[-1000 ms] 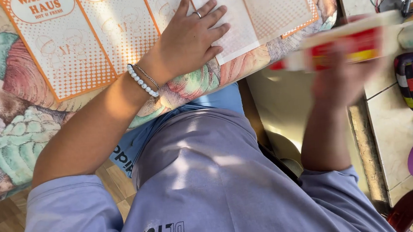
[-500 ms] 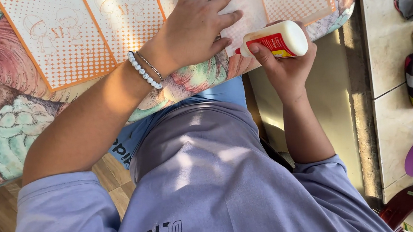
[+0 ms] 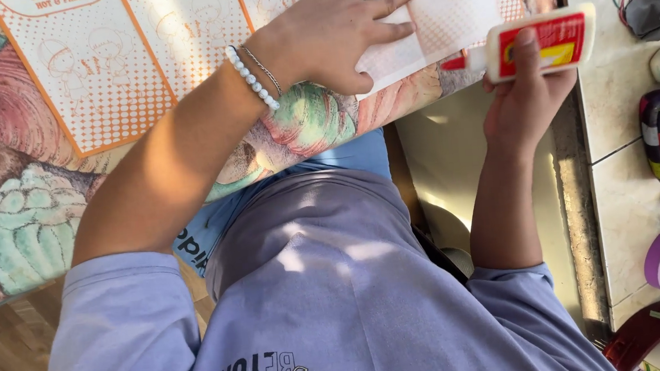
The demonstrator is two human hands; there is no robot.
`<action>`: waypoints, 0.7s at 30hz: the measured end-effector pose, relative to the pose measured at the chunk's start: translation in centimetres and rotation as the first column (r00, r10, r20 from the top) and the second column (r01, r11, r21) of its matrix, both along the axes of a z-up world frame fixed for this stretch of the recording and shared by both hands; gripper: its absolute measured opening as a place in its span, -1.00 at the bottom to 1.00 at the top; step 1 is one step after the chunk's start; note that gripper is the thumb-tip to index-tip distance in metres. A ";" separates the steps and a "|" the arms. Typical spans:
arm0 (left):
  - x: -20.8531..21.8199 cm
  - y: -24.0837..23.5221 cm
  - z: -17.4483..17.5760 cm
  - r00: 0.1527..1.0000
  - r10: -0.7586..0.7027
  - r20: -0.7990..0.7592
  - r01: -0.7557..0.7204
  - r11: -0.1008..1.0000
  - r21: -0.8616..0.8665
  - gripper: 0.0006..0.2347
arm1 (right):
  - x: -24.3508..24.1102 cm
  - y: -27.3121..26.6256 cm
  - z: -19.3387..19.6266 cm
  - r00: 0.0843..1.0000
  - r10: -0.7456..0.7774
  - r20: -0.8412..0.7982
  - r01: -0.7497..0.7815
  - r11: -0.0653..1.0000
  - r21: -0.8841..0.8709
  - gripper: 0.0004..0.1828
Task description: Applying glue to paper bag templates and folding them to assemble finished bags.
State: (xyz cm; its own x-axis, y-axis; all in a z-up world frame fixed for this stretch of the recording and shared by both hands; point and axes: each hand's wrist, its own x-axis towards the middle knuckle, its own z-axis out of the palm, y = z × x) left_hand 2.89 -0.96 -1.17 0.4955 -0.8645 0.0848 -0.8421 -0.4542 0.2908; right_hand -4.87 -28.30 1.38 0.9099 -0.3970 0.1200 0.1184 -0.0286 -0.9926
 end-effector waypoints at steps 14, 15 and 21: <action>0.4 0.7 -2.0 0.998 -0.008 -0.054 0.000 0.990 -0.139 -0.25 | -3.6 8.8 -1.8 0.985 0.148 0.088 -0.104 0.920 -0.378 -0.64; 0.4 0.7 -2.1 0.998 -0.011 -0.066 0.000 0.987 -0.161 -0.26 | -3.5 8.6 -2.3 0.984 0.117 0.134 -0.056 0.920 -0.388 -0.65; -0.2 0.8 -0.8 0.988 0.049 -0.147 -0.067 0.990 -0.122 -0.26 | -1.3 6.0 -1.1 0.962 0.073 0.263 0.068 0.869 -0.491 -0.80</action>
State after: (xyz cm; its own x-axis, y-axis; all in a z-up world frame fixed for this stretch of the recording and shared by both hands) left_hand 2.67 -0.15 -1.96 0.5595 -0.8207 0.1160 -0.7607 -0.4529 0.4650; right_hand -6.15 -22.29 0.26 0.8169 -0.2192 0.5336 0.3742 -0.5025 -0.7794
